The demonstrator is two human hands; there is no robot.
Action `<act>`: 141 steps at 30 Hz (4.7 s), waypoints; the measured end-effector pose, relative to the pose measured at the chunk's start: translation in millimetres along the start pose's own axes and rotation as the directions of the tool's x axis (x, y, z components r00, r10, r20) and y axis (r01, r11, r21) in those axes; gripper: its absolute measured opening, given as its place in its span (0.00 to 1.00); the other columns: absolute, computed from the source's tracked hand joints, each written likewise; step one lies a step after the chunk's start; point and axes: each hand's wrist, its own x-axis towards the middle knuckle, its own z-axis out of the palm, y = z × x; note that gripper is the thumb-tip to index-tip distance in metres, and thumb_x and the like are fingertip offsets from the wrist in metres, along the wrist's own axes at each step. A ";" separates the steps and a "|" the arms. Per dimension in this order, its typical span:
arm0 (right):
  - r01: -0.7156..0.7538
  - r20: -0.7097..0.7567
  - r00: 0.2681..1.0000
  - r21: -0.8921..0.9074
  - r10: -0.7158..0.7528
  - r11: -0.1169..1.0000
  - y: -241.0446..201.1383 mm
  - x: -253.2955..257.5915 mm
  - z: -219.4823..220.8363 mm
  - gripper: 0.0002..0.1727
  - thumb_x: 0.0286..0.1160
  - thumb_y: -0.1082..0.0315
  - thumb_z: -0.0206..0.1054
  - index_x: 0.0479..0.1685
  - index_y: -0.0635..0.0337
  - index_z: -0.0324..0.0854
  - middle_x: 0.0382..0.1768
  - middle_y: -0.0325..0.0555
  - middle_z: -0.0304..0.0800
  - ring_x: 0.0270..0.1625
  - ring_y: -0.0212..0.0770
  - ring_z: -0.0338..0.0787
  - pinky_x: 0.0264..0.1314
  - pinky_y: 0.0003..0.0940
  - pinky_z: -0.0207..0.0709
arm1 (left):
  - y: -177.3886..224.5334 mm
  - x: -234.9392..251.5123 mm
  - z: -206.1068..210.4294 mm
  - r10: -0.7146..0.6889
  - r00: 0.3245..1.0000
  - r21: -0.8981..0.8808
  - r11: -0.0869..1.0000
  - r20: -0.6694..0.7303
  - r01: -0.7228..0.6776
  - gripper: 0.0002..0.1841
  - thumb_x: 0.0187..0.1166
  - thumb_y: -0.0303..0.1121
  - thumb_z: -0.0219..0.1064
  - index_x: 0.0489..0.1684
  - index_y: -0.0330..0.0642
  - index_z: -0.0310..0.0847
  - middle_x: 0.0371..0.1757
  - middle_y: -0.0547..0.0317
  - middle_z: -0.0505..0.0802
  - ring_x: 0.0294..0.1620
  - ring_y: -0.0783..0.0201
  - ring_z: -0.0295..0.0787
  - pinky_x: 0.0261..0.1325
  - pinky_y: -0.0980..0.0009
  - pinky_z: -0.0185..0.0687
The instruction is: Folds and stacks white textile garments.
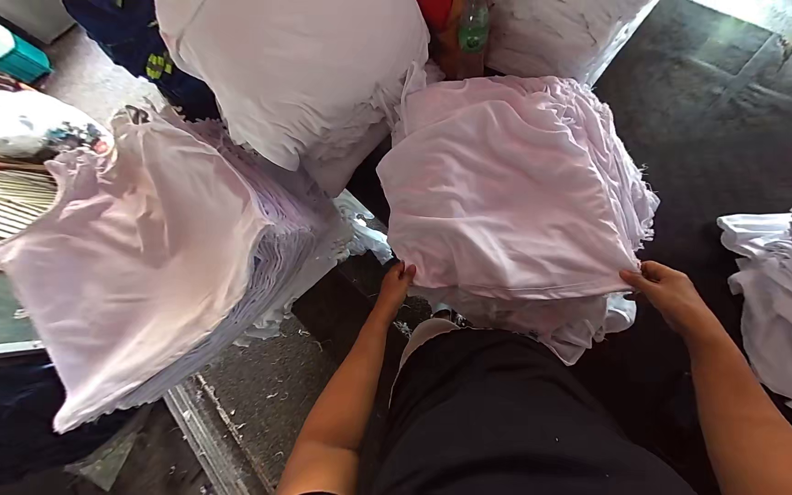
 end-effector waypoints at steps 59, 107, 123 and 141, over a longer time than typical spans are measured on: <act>0.056 -0.168 0.985 0.151 -0.030 0.987 -60.8 46.4 -77.2 0.16 0.85 0.62 0.66 0.59 0.66 0.77 0.41 0.47 0.84 0.33 0.34 0.85 0.41 0.35 0.85 | 101.9 22.2 -14.9 -0.094 0.987 -0.614 0.774 0.133 0.156 0.22 0.94 0.46 0.49 0.74 0.41 0.70 0.56 0.51 0.89 0.50 0.60 0.89 0.54 0.63 0.87; -0.016 -0.074 0.997 -0.274 -0.004 0.962 -14.7 74.1 2.1 0.30 0.87 0.54 0.64 0.65 0.80 0.76 0.64 0.81 0.80 0.72 0.74 0.79 0.75 0.71 0.65 | 90.2 39.7 -30.8 0.151 0.987 -0.291 0.943 -0.060 -0.162 0.30 0.92 0.55 0.50 0.75 0.38 0.73 0.63 0.47 0.88 0.60 0.58 0.86 0.67 0.57 0.82; 0.042 -0.076 0.995 -0.195 -0.058 0.980 -28.2 67.6 -2.7 0.29 0.87 0.55 0.64 0.69 0.76 0.77 0.64 0.78 0.82 0.70 0.71 0.82 0.74 0.70 0.67 | 35.3 40.2 -11.4 -0.222 0.972 0.200 0.952 -0.075 0.233 0.30 0.90 0.47 0.60 0.68 0.22 0.76 0.69 0.26 0.83 0.73 0.38 0.80 0.77 0.44 0.72; 0.116 -0.249 0.965 0.099 -0.088 0.988 -58.7 31.2 -33.8 0.34 0.84 0.39 0.61 0.71 0.62 0.70 0.46 0.60 0.85 0.38 0.51 0.86 0.42 0.54 0.82 | 101.9 -22.8 -59.1 -0.003 0.969 -0.454 0.884 -0.249 -0.114 0.18 0.90 0.39 0.59 0.71 0.38 0.72 0.48 0.57 0.91 0.43 0.68 0.92 0.49 0.67 0.91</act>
